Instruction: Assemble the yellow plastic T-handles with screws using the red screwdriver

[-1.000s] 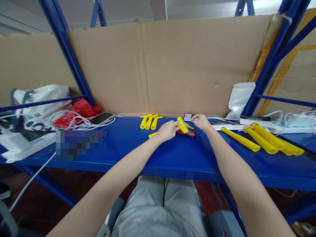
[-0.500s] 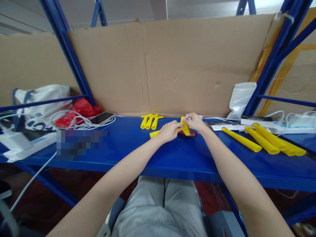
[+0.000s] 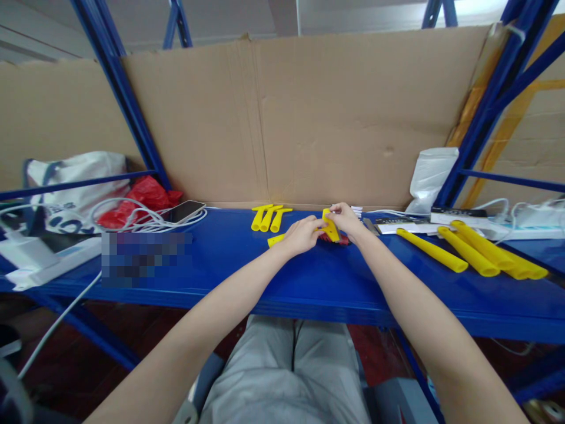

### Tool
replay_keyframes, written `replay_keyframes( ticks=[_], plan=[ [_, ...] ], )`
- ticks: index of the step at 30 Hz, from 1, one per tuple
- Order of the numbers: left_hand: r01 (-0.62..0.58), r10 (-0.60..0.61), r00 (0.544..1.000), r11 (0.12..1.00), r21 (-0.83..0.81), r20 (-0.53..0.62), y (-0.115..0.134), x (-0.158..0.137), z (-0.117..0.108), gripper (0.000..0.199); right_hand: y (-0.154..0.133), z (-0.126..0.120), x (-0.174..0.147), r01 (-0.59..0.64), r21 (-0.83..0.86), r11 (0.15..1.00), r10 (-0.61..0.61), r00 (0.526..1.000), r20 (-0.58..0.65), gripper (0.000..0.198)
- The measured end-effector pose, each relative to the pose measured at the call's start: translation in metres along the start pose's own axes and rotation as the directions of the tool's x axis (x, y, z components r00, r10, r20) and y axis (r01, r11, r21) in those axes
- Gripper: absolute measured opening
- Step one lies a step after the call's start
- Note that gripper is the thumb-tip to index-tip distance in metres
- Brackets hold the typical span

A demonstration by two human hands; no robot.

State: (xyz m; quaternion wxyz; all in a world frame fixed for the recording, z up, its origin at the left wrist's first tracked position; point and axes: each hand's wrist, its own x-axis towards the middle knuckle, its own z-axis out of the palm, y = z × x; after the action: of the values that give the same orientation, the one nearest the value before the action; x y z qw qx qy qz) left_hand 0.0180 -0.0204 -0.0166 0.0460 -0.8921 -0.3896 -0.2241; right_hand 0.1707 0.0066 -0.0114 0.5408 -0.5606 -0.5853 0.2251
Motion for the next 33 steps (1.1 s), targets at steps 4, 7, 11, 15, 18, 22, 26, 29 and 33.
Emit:
replay_keyframes(
  ticks=[4,7,11,15,18,22,26,29,33],
  plan=[
    [-0.005,0.005,1.0,1.0,0.004,-0.005,0.0,0.0,0.0,0.03,-0.003,0.001,-0.001,-0.044,0.034,0.998,0.043,0.998,0.043,0.015],
    [-0.014,0.014,1.0,1.0,0.017,0.0,-0.001,0.0,0.0,0.029,-0.009,0.0,-0.005,-0.122,0.073,0.99,0.119,0.992,0.044,0.017],
    [-0.048,0.048,0.999,0.999,0.026,-0.005,-0.002,0.0,0.0,0.03,-0.014,-0.004,-0.008,-0.196,0.092,0.976,0.189,0.979,0.074,0.021],
    [-0.059,0.059,0.998,0.998,0.006,-0.024,-0.001,0.0,0.0,0.029,-0.014,-0.007,-0.007,-0.185,0.114,0.976,0.175,0.98,0.098,0.023],
    [-0.028,0.027,0.999,0.999,-0.02,-0.036,0.0,0.0,-0.002,0.03,-0.014,-0.007,-0.006,-0.196,0.132,0.972,0.186,0.979,0.083,0.026],
    [0.027,-0.03,0.999,0.998,-0.06,-0.045,0.0,0.0,-0.004,0.033,-0.016,-0.007,-0.008,-0.225,0.103,0.969,0.214,0.971,0.108,0.029],
    [0.074,-0.08,0.996,0.991,-0.114,-0.044,-0.002,0.001,-0.004,0.033,-0.017,-0.008,-0.012,-0.243,0.12,0.962,0.199,0.933,0.3,0.023],
    [0.099,-0.106,0.993,0.984,-0.147,-0.042,-0.004,0.002,-0.002,0.033,-0.017,-0.007,-0.012,-0.218,0.145,0.965,0.144,0.904,0.402,0.012],
    [0.111,-0.118,0.992,0.985,-0.135,-0.045,-0.003,0.002,-0.002,0.039,-0.017,-0.006,-0.012,-0.213,0.152,0.965,0.141,0.913,0.383,0.011]
  ],
)
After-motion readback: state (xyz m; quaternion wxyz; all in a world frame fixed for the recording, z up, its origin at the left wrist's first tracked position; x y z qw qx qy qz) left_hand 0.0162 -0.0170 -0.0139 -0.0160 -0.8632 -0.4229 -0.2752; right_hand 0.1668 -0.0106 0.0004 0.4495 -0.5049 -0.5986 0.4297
